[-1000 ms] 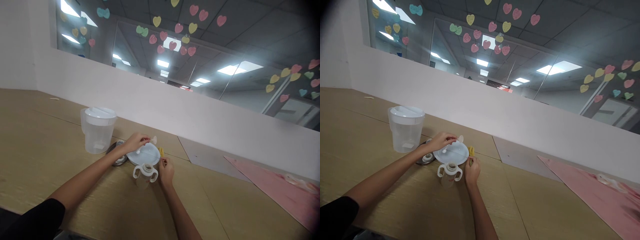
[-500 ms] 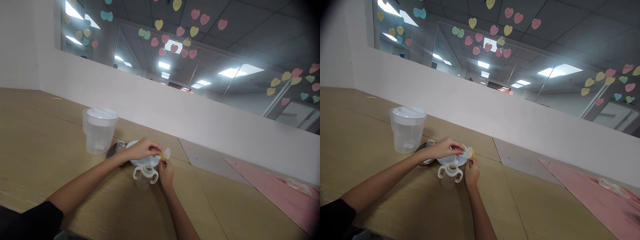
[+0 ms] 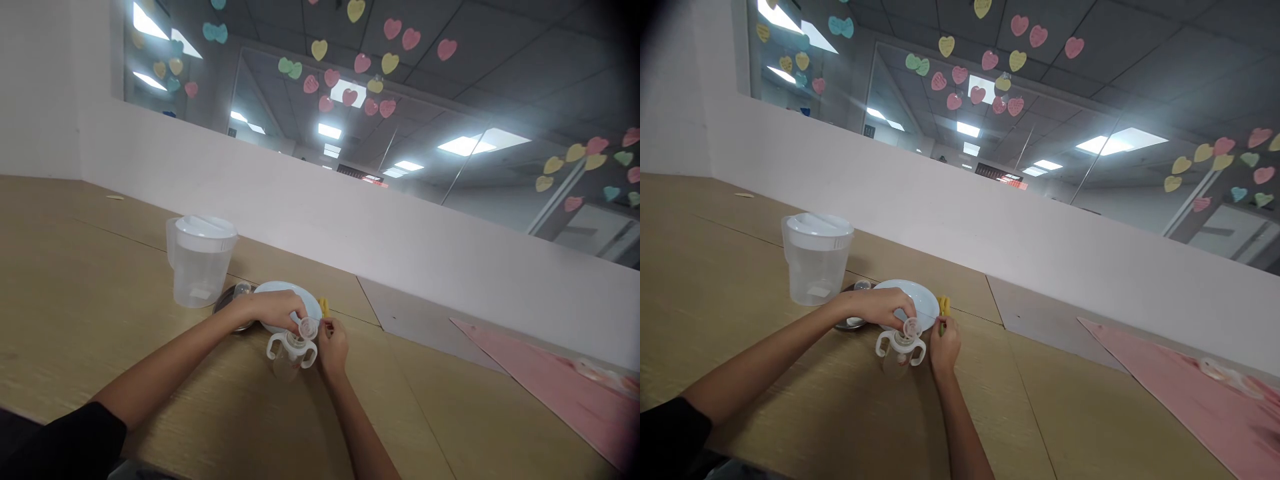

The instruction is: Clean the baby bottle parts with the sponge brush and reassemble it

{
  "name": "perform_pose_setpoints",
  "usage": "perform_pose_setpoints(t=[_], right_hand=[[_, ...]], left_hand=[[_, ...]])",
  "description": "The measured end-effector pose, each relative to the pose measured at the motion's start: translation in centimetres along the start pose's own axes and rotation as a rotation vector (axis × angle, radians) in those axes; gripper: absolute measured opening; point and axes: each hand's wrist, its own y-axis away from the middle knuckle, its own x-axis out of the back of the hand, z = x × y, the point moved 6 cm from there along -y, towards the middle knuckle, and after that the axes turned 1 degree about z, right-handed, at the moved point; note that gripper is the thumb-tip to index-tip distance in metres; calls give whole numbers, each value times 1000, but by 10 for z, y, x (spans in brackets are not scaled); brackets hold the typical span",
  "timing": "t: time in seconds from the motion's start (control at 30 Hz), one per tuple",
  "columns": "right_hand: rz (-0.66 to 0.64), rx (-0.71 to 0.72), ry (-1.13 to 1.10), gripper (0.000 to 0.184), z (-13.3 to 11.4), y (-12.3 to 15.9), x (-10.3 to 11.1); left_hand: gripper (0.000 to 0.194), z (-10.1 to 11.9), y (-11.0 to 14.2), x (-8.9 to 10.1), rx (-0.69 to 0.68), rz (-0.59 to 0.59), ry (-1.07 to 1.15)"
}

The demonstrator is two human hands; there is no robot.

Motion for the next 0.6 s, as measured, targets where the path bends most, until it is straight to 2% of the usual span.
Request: perform_pose_setpoints(t=[0.13, 0.23, 0.3, 0.37, 0.47, 0.6], right_hand=[[-13, -11, -4, 24, 1, 0, 0], [1, 3, 1, 25, 0, 0, 0], [7, 22, 7, 28, 0, -1, 0], [6, 42, 17, 32, -1, -1, 0], [9, 39, 23, 38, 0, -1, 0], [2, 3, -17, 45, 1, -1, 1]], left_hand=[[23, -13, 5, 12, 75, 65, -89], [23, -38, 14, 23, 321, 106, -240], [20, -61, 23, 26, 519, 75, -334], [17, -81, 29, 22, 630, 17, -366], [27, -107, 33, 11, 731, -68, -370], [18, -124, 34, -1, 779, -119, -342]])
